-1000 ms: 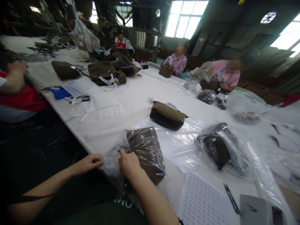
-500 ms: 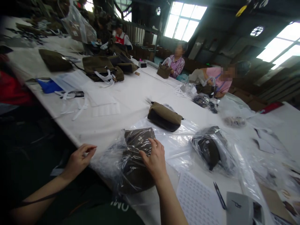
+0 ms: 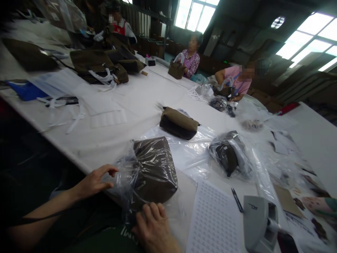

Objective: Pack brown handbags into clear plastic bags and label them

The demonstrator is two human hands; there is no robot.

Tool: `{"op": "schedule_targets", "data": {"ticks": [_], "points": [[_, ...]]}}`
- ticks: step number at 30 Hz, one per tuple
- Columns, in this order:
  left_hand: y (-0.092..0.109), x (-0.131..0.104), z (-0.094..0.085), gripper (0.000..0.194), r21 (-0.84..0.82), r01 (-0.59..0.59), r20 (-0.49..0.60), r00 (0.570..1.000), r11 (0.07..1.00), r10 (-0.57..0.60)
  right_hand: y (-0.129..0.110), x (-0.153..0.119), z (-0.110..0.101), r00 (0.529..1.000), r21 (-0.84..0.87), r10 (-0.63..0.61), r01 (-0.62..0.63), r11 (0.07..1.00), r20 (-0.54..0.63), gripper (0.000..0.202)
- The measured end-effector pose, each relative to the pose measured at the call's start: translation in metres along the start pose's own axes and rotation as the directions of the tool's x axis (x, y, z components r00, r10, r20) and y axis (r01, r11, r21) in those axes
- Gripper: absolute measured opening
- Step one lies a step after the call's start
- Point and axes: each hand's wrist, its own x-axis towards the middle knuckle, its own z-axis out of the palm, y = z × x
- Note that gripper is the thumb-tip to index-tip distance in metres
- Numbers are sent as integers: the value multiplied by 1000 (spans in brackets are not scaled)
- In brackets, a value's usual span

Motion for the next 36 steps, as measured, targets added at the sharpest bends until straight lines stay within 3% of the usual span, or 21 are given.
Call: {"op": "schedule_targets", "data": {"ticks": [3, 8, 11, 14, 17, 20, 26, 28, 29, 30, 31, 32, 33, 34, 36], "points": [[-9, -5, 3, 29, 7, -3, 199, 980, 1000, 1, -4, -16, 19, 1000, -68, 10, -9, 998, 23, 19], [-17, -6, 4, 26, -105, -2, 133, 991, 994, 16, -17, -28, 28, 992, 4, -3, 4, 1000, -122, 28], [-15, -5, 0, 36, -52, 60, 287, 957, 997, -43, -27, -27, 35, 991, -5, 45, -46, 999, -128, 31], [-14, -2, -5, 31, -50, 1, 384, 923, 999, 19, -34, -21, 42, 981, 22, 98, -95, 995, -165, 24], [-13, 3, -9, 31, -156, 43, 408, 912, 987, 25, -33, -19, 33, 953, 202, 267, -236, 950, -141, 18], [-11, 7, -7, 33, -157, 118, 462, 886, 981, -32, -22, -25, 13, 909, 298, 416, -392, 870, -21, 18], [6, -12, 7, 27, -31, -155, 507, 849, 987, 149, 10, -55, -5, 835, 236, 547, -543, 806, 55, 19], [11, -25, 3, 20, 9, -168, 471, 870, 986, 144, 11, -60, -8, 806, 182, 591, -586, 790, 32, 15], [12, -31, 0, 20, 28, -148, 403, 907, 989, 124, 8, -59, -11, 804, 146, 594, -584, 799, -36, 9], [10, -36, -4, 23, 44, -99, 277, 957, 994, 83, 3, -54, -14, 814, 115, 567, -556, 823, -124, 2], [5, -41, -7, 27, 47, -16, 101, 995, 999, 11, -4, -46, -18, 839, 93, 505, -497, 863, -203, 8], [0, -44, -10, 33, 21, 102, -83, 992, 995, -100, -13, -35, -22, 877, 87, 417, -409, 909, -239, 16], [-8, -47, -11, 39, -45, 234, -215, 947, 971, -238, -22, -21, -23, 921, 101, 322, -307, 946, -220, 21], [-15, -48, -9, 45, -141, 354, -252, 890, 925, -379, -32, -6, -22, 962, 131, 228, -209, 969, -149, 24], [-28, -49, -1, 53, -312, 509, -83, 826, 802, -557, -49, 21, -7, 994, 170, 92, -101, 980, 59, 26]]}}
